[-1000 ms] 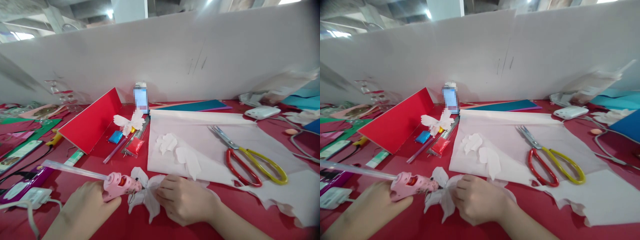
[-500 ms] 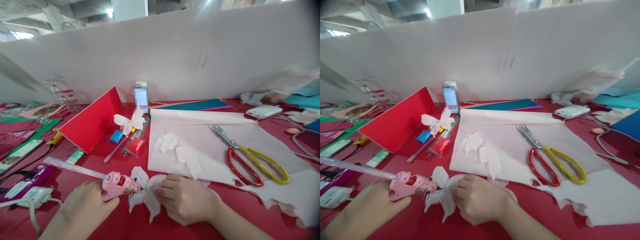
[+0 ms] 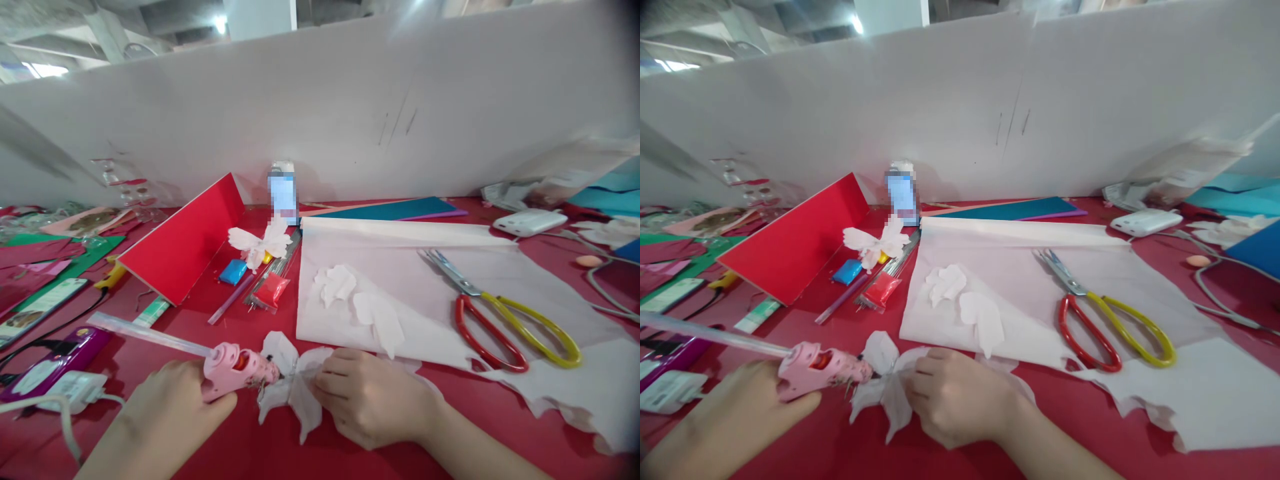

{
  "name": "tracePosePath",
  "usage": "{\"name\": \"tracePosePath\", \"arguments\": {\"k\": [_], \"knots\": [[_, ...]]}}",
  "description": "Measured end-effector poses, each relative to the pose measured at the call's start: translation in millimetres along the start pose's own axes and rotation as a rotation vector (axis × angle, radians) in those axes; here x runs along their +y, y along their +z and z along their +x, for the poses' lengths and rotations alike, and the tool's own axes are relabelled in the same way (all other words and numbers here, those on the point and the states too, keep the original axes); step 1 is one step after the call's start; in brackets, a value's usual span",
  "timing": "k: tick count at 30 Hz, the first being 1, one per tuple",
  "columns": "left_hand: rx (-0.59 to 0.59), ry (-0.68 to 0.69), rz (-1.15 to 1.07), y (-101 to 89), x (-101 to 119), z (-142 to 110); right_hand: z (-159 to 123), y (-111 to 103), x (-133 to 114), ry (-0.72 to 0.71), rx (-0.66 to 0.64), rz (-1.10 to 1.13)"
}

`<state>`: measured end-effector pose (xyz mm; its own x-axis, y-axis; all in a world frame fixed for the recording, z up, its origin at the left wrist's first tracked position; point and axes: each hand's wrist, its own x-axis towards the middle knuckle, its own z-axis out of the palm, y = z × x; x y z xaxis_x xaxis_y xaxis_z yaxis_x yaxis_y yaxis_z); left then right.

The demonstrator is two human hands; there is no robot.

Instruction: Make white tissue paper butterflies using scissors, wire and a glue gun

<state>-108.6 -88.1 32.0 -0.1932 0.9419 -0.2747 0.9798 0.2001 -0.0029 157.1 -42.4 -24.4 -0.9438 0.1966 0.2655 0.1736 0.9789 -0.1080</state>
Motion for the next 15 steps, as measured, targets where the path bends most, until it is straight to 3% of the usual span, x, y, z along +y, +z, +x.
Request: {"name": "tracePosePath", "arguments": {"k": [6, 15], "knots": [[-0.046, -0.024, 0.109, -1.3, 7.1, -0.6, -0.5, 1.6, -0.9, 0.008, 0.002, -0.002], [-0.062, -0.018, 0.105, -2.3, 10.3, -0.8, 0.7, -0.9, -0.6, 0.009, 0.004, 0.015]]}}
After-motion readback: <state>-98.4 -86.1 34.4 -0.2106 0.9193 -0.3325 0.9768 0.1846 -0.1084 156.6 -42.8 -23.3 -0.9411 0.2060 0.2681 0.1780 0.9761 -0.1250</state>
